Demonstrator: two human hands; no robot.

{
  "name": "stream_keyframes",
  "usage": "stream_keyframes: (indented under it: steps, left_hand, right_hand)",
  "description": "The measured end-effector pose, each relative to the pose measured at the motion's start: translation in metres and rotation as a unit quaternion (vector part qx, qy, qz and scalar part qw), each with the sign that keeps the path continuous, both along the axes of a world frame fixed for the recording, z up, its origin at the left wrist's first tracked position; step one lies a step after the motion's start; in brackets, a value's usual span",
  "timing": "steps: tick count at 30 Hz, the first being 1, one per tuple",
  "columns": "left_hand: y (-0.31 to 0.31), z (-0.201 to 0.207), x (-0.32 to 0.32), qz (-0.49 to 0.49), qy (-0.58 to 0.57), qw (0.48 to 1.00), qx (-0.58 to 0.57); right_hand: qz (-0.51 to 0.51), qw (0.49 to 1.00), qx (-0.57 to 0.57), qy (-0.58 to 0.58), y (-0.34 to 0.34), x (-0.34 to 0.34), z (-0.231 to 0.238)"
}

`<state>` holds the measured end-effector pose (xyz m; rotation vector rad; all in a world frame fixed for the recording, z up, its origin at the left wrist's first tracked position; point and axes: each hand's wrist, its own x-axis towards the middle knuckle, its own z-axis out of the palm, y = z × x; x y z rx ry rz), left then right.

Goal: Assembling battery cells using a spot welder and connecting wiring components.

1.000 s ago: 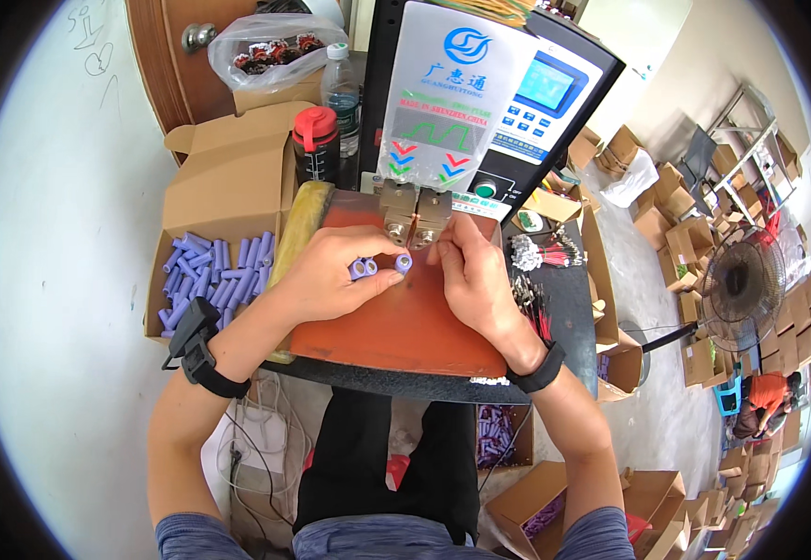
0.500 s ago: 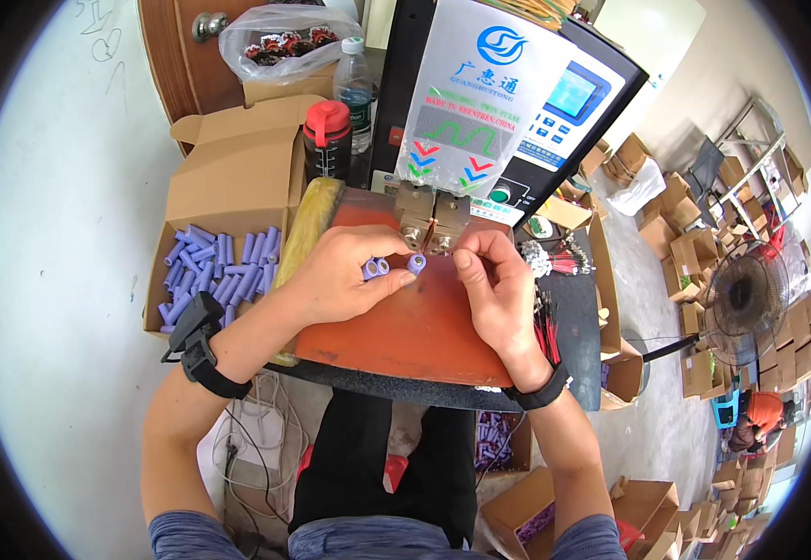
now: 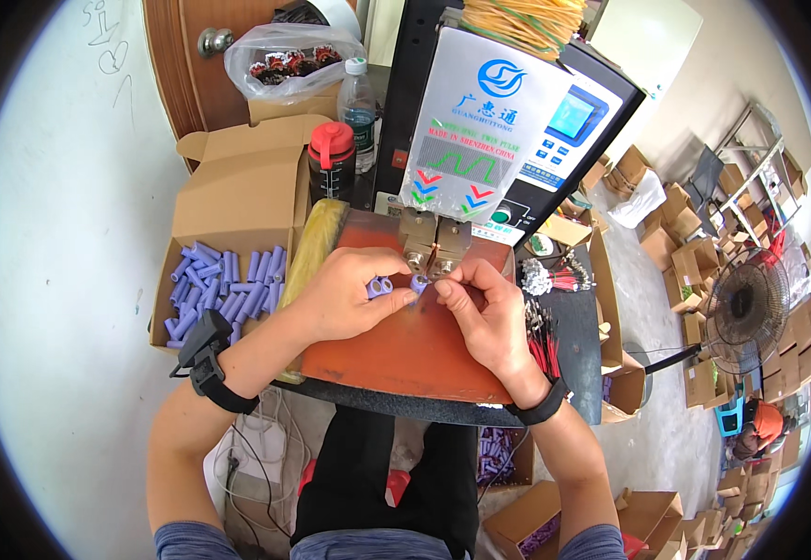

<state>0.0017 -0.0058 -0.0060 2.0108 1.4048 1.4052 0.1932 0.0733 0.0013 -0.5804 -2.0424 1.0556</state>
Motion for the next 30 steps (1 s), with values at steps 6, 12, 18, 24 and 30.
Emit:
stream_keyframes:
  steps: [6,12,18,24,30]
  left_hand:
    - [0.001,-0.001,0.001,-0.002,-0.005,1.0,0.009]
    - [0.003,-0.002,-0.001,0.002,0.008,1.0,0.01]
    - [0.003,-0.001,-0.001,-0.002,-0.003,1.0,0.017]
    - [0.001,0.003,0.001,0.003,0.001,1.0,-0.011]
    - [-0.001,0.003,0.002,0.0,-0.006,1.0,0.008]
  right_hand:
    - [-0.019,1.0,0.017,0.007,-0.001,-0.003,-0.003]
    - [-0.03,0.998,0.057,-0.019,-0.001,-0.004,0.003]
    - [-0.02,0.999,0.041,-0.007,-0.001,-0.005,0.004]
    - [-0.022,0.999,0.044,0.001,-0.001,-0.005,0.001]
    - [-0.02,0.999,0.038,0.004,-0.001,-0.006,0.0]
